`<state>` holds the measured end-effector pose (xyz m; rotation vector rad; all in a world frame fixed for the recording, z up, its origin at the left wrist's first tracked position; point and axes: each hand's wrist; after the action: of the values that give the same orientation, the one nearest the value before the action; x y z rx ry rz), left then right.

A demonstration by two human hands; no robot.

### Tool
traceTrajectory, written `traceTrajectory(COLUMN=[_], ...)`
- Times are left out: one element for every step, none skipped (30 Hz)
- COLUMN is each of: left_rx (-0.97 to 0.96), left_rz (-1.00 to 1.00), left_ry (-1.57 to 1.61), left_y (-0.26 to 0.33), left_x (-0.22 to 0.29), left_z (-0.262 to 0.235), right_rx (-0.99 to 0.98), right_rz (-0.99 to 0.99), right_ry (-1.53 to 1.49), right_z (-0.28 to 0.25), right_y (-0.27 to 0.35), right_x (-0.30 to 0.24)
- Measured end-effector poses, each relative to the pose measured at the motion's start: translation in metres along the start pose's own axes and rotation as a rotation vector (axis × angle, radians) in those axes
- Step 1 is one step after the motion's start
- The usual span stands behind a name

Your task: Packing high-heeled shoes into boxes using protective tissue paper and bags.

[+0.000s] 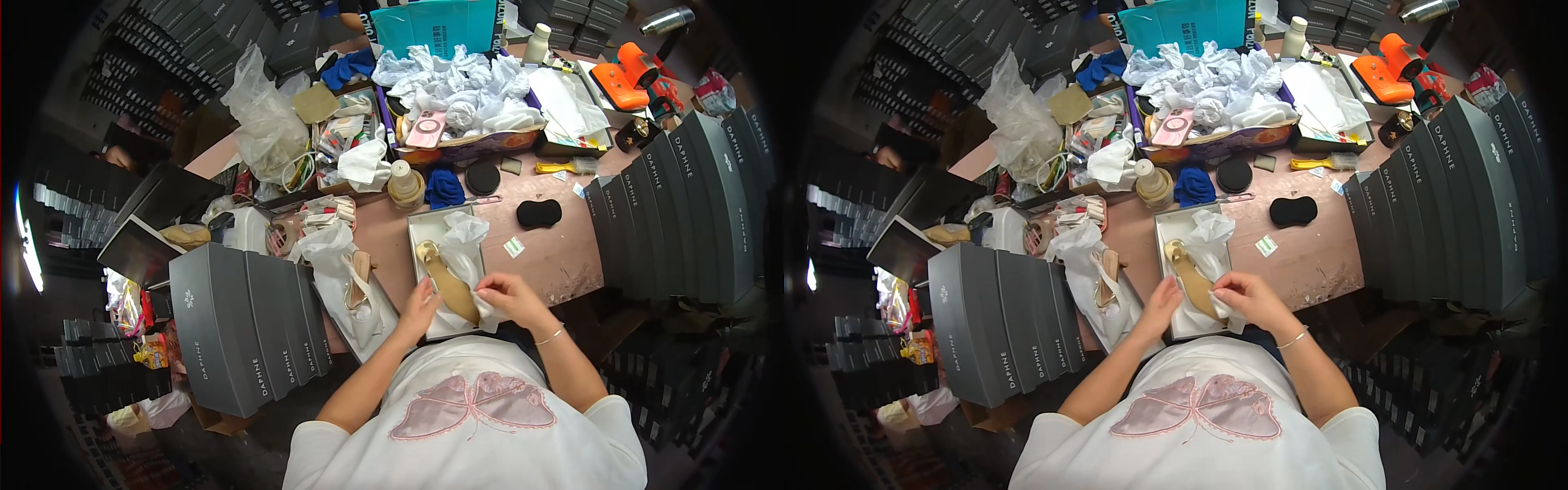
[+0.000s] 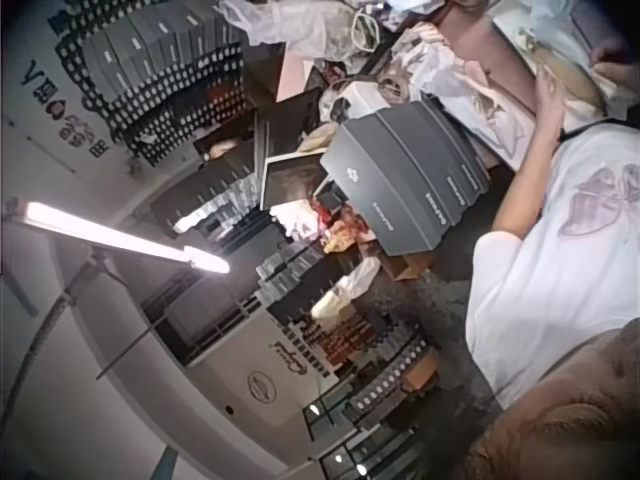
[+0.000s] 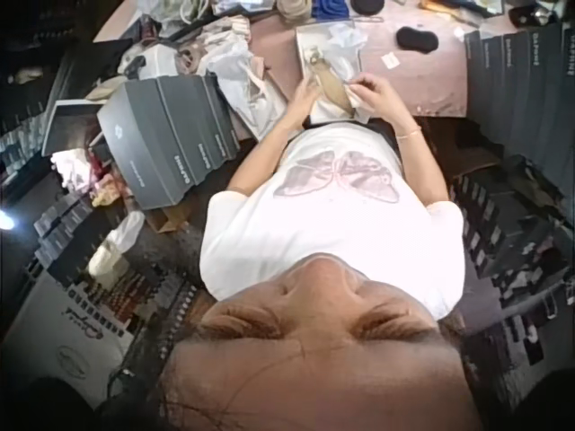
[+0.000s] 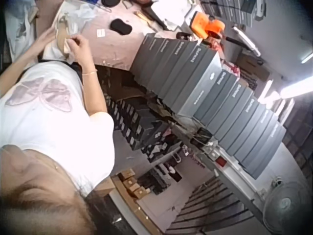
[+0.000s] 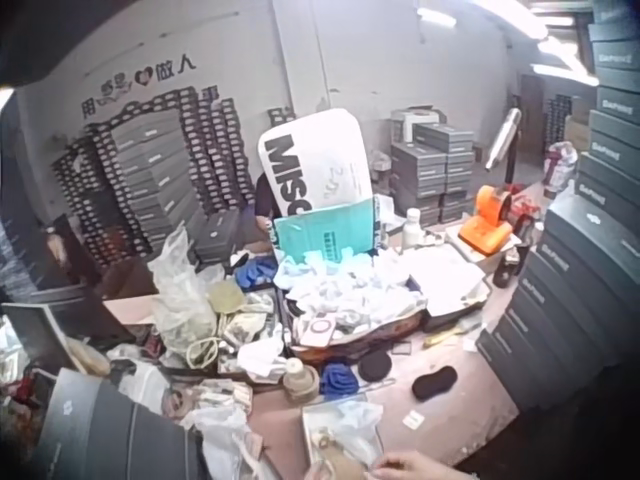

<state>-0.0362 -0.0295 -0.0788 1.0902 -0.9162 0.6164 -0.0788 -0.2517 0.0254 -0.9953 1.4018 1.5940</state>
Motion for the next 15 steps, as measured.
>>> traceTrajectory(left_rx=[0.109, 0.08, 0.053, 0.142, 0.227, 0.314, 0.31, 0.303, 0.296, 0.283, 0.271, 0.26, 0.311, 0.355, 0.399], left_rz=[-0.051, -0.061, -0.073, -0.071, -0.07, -0.07, -0.076, -0.077, -0.077, -0.114, -0.15, -0.186, -0.114, -0.04, 0.035], left_ry=[0.025, 0.109, 0.189, 0.152, 0.114, 0.077, 0.056, 0.037, 0.018, 0.027, 0.037, 0.047, -0.1, -0.244, -0.389], left_y=[-0.016, -0.035, -0.048, -0.052, -0.057, -0.06, -0.064, -0.072, -0.077, -0.08, -0.081, -0.082, -0.078, -0.072, -0.067], left_x=[-0.024, -0.044, -0.056, -0.057, -0.054, -0.051, -0.056, -0.061, -0.067, -0.062, -0.058, -0.054, -0.052, -0.05, -0.049], left_z=[0.013, 0.014, 0.014, 0.021, 0.03, 0.035, 0.035, 0.034, 0.032, 0.031, 0.028, 0.027, 0.026, 0.031, 0.036], right_rx=[-0.017, -0.03, -0.043, -0.041, -0.04, -0.04, -0.044, -0.022, 0.018, 0.06, 0.101, 0.094, 0.069, 0.051, 0.032], right_rz=[0.047, 0.03, 0.014, 0.01, 0.016, 0.023, 0.03, -0.012, 0.03, 0.067, 0.104, 0.115, 0.132, 0.146, 0.16], right_ry=[-0.044, 0.02, 0.08, 0.093, 0.116, 0.139, 0.162, 0.158, 0.061, -0.037, -0.135, -0.203, -0.289, -0.373, -0.455], right_z=[0.005, 0.009, 0.013, 0.014, 0.013, 0.01, 0.009, 0.006, 0.004, 0.003, 0.001, -0.003, -0.004, -0.007, -0.01], right_y=[-0.007, -0.012, -0.016, -0.017, -0.019, -0.021, -0.025, -0.031, -0.036, -0.041, -0.045, -0.048, -0.051, -0.051, -0.052], right_x=[0.013, 0.025, 0.035, 0.04, 0.046, 0.054, 0.064, 0.074, 0.084, 0.089, 0.093, 0.097, 0.099, 0.101, 0.102])
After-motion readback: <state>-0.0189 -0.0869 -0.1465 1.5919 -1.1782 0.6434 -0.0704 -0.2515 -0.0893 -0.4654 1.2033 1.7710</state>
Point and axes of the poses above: each hand's wrist, its own y-axis away from the middle knuckle, its own z-axis out of the palm, x = y × z, and after that the axes turned 7 degrees about y, right-handed
